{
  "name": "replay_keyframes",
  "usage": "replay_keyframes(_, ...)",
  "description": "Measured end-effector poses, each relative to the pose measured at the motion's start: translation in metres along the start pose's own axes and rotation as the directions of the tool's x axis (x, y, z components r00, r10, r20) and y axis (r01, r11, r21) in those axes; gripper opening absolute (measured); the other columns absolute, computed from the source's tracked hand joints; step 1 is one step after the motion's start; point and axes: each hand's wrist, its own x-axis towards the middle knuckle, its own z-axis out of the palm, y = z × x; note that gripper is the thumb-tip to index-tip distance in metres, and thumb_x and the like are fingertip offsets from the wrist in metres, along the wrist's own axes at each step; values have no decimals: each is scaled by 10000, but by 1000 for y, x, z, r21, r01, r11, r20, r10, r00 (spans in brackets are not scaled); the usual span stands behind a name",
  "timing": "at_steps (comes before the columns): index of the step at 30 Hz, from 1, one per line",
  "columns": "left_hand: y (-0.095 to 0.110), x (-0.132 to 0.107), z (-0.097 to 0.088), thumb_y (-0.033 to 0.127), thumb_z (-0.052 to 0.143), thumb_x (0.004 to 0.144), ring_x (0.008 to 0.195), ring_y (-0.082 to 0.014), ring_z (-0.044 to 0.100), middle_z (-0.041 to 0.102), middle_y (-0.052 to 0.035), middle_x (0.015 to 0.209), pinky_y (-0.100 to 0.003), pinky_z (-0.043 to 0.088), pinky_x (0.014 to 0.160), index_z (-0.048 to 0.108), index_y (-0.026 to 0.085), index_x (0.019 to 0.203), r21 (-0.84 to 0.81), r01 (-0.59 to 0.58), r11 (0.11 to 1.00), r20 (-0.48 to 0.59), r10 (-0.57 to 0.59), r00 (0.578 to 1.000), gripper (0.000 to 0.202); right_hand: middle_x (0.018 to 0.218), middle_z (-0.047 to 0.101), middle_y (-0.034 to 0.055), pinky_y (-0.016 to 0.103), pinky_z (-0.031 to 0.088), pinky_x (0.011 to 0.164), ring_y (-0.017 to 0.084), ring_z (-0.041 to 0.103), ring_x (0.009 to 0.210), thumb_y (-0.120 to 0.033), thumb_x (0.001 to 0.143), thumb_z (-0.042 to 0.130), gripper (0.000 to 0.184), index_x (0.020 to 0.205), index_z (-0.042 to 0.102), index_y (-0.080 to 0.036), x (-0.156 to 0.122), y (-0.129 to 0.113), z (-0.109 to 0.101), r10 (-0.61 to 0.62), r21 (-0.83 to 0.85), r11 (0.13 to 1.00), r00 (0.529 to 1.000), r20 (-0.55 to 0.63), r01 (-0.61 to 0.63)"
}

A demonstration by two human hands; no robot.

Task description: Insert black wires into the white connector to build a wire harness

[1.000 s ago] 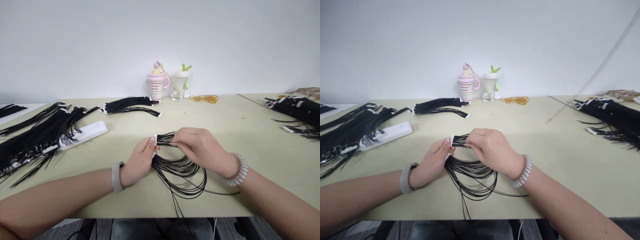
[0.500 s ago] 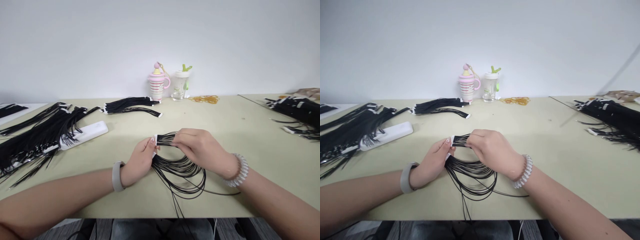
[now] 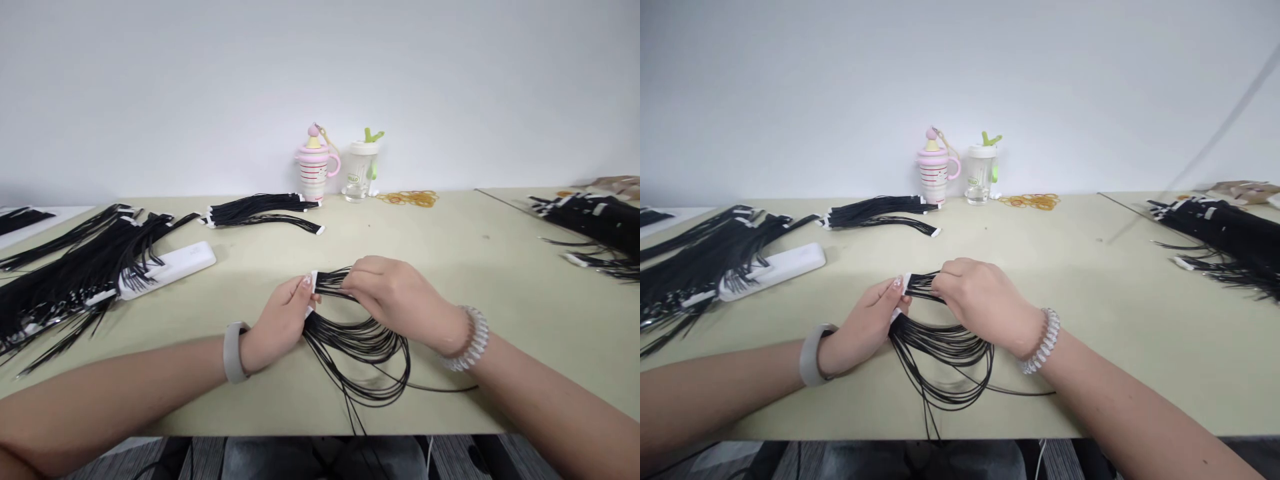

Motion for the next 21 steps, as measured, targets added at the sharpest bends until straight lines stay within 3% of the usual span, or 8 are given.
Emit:
replay_keyframes(7,-6,0,-1,456,312,883,520,-94,314,363,43,575,-227,289,505,417,174,659,19,-68,997,92,66,994,375,756,572,31,238,379,637,123,490,700,-148,861,396,205,814,595,-142,1,-7,7,-62,-24,998,998,-2,62)
replay_keyframes(21,-2,-1,-1,455,290,885,521,-93,316,367,38,587,-224,287,490,408,171,652,39,-69,997,138,63,988,386,716,552,31,233,343,604,114,451,656,-110,845,383,203,764,568,-136,1,-4,20,-103,-50,994,992,-77,99)
